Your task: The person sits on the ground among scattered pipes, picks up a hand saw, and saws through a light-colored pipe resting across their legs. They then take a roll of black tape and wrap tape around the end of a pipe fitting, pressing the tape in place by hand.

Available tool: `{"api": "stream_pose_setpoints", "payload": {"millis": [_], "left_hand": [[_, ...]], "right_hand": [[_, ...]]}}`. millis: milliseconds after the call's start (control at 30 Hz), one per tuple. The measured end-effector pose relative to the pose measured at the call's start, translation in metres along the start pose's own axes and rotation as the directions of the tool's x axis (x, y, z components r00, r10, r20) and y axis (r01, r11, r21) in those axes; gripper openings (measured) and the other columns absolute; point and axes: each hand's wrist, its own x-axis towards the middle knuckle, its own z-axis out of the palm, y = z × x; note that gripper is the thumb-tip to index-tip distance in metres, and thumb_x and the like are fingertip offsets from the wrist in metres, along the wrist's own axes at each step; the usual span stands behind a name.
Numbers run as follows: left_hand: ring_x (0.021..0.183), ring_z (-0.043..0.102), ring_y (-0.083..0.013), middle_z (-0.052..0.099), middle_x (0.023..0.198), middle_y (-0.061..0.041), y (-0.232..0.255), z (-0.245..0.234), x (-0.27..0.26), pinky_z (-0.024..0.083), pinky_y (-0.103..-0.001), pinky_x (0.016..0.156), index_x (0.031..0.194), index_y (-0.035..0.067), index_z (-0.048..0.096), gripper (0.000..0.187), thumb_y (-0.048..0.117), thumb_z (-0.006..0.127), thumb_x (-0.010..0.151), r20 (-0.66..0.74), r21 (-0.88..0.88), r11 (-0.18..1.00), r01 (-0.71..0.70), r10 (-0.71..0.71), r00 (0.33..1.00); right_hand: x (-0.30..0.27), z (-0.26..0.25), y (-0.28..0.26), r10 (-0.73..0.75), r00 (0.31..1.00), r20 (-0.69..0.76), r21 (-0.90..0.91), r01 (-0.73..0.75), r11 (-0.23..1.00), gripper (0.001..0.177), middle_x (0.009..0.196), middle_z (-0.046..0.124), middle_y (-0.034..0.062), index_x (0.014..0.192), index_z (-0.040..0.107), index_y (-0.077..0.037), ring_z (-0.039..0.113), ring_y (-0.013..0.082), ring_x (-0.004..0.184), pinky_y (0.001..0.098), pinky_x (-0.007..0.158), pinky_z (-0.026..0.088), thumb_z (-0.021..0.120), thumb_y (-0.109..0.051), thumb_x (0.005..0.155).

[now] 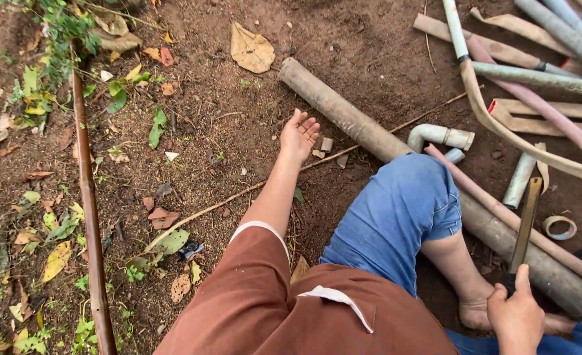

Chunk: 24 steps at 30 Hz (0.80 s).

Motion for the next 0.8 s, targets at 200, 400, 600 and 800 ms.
{"api": "stream_pose_setpoints", "payload": {"millis": [200, 400, 600, 800], "left_hand": [[0.075, 0.068, -0.0157, 0.069, 0.087, -0.003, 0.009, -0.015, -0.010, 0.048, -0.029, 0.065, 0.113, 0.010, 0.066, 0.026, 0.036, 0.059, 0.110, -0.125, 0.127, 0.990, -0.057, 0.073, 0.989], [0.075, 0.065, -0.0111, 0.067, 0.092, -0.004, 0.014, -0.003, -0.007, 0.050, -0.026, 0.064, 0.118, 0.005, 0.064, 0.019, 0.021, 0.058, 0.110, -0.126, 0.458, 0.875, -0.156, 0.238, 0.963], [0.103, 0.073, -0.0188, 0.079, 0.110, -0.006, 0.004, 0.046, 0.019, 0.057, -0.032, 0.095, 0.110, 0.005, 0.077, 0.024, 0.018, 0.067, 0.093, 0.147, 0.889, 0.334, -0.314, 0.441, 0.885], [0.084, 0.076, -0.0186, 0.083, 0.094, 0.000, -0.045, 0.101, 0.080, 0.060, -0.034, 0.080, 0.103, 0.016, 0.080, 0.017, 0.022, 0.069, 0.092, 0.478, 0.873, -0.049, -0.484, 0.274, 0.834]], "right_hand": [[-0.003, -0.010, -0.006, -0.035, 0.999, -0.020, -0.008, 0.035, 0.999, 0.077, 0.116, 0.080, 0.0363, 0.176, 0.046, -0.007, 0.076, 0.0582, 0.097, 0.0571, 0.083, 0.060, 0.059, -0.025, 0.103], [-0.005, -0.014, -0.011, -0.012, 1.000, -0.009, -0.029, 0.012, 1.000, 0.079, 0.116, 0.079, 0.0368, 0.178, 0.044, -0.008, 0.076, 0.0585, 0.094, 0.0568, 0.082, 0.060, 0.059, -0.026, 0.103], [-0.013, -0.018, -0.016, 0.025, 1.000, -0.016, 0.004, -0.025, 1.000, 0.076, 0.116, 0.079, 0.0339, 0.177, 0.047, -0.008, 0.075, 0.0569, 0.093, 0.0566, 0.079, 0.061, 0.061, -0.024, 0.104], [-0.018, -0.013, -0.013, 0.063, 0.998, 0.000, -0.018, -0.063, 0.998, 0.079, 0.112, 0.079, 0.0371, 0.178, 0.044, -0.012, 0.074, 0.0599, 0.092, 0.0597, 0.078, 0.060, 0.060, -0.028, 0.103]]}}
